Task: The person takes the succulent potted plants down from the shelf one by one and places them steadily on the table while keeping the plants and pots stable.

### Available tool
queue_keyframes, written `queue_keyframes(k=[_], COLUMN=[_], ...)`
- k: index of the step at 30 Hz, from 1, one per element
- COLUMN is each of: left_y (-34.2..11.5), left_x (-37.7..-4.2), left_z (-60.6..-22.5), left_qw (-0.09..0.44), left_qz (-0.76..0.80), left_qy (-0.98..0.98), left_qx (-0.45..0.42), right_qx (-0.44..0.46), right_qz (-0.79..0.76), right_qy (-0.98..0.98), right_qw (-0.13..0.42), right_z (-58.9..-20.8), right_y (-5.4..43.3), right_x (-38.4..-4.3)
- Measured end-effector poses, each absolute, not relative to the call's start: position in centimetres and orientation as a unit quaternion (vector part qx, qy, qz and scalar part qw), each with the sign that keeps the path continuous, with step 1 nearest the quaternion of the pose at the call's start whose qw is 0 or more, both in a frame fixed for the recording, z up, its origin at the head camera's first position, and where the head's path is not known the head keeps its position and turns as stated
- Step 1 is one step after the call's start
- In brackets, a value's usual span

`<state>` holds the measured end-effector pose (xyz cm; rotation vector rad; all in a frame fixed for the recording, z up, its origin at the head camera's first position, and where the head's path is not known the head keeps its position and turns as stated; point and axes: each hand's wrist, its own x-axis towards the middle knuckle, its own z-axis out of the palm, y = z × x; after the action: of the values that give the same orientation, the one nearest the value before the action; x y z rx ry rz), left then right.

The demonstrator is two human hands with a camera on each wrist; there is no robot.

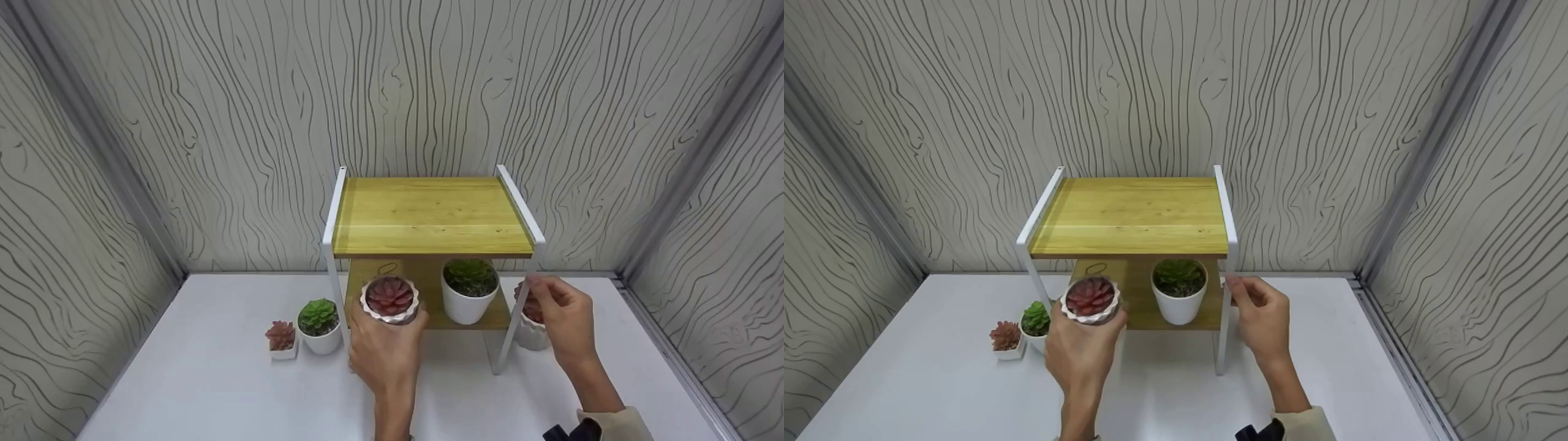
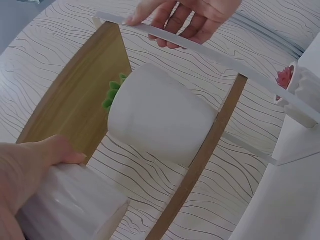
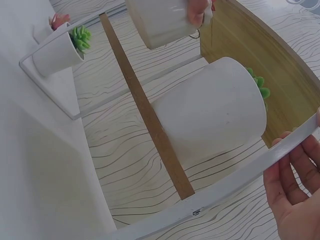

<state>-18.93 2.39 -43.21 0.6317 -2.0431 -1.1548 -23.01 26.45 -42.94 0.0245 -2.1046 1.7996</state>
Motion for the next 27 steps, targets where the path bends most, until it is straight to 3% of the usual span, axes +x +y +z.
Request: queue_keyframes(k=[13, 27], left_y=[2.2, 1.4], left_x=[-16.7, -15.8], left_z=[-42.1, -41.8], left_qw=[0.347, 0.337], left_qz=[-0.435, -0.424], left_qy=[-0.801, -0.832], left_qx=[0.219, 0.119], right_qx=[0.020, 0.008], right_qz=[0.658, 0.649], right_qy=[-0.730, -0.739], right_qw=[0.183, 0.180], right_z=[-42.9, -43.2], right_y=[26.5, 26.5], right_x=[-23.0, -23.1])
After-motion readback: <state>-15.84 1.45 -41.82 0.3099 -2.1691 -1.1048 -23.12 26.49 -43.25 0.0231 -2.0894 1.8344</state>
